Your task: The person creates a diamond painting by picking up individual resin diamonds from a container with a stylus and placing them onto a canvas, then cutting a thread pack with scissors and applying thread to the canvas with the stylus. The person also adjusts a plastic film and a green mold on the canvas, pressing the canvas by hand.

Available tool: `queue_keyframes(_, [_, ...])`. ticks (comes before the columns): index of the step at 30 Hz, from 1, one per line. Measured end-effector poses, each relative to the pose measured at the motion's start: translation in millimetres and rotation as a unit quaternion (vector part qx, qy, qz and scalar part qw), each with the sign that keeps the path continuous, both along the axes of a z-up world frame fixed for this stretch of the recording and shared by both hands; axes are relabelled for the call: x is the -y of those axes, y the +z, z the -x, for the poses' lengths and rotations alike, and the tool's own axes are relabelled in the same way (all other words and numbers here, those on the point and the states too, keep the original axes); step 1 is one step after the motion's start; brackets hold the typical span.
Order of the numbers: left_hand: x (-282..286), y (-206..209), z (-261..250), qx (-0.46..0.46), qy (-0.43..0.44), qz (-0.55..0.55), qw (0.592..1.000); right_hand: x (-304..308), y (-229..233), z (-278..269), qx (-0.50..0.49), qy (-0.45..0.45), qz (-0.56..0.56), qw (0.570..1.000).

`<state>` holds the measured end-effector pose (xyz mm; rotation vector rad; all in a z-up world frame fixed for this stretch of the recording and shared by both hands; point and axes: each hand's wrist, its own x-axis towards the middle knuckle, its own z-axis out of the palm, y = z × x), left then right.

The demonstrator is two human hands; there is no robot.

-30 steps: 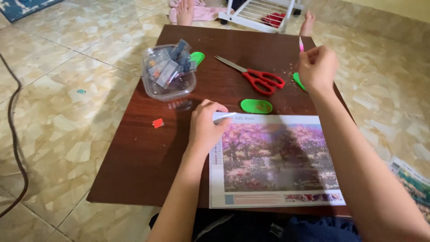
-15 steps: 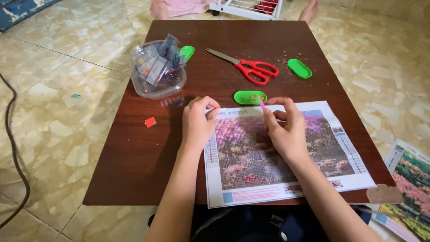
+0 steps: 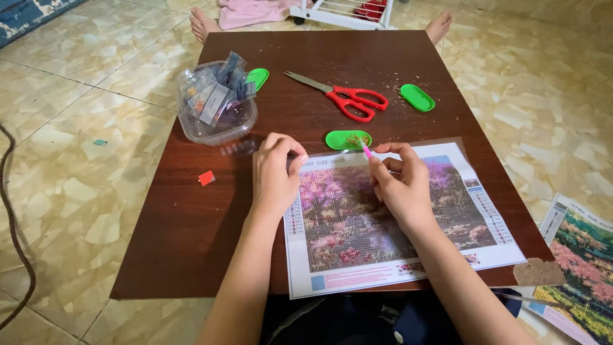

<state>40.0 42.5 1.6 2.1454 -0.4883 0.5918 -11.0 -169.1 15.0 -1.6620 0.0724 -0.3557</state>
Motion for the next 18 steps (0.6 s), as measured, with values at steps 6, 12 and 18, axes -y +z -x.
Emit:
queue_keyframes(6, [3, 18, 21, 0.034, -0.050, -0.038, 0.997, 3, -5, 1, 0.034, -0.034, -0.022, 0.999])
queue_keyframes(12, [1, 25, 49, -0.019, -0.087, 0.025, 0.996, 18, 19, 14, 0.109, -0.087, 0.018, 0.990])
queue_keyframes(18, [3, 34, 74, -0.080, -0.142, 0.154, 0.975, 36, 45, 31, 0.102, -0.048, -0.049, 0.992])
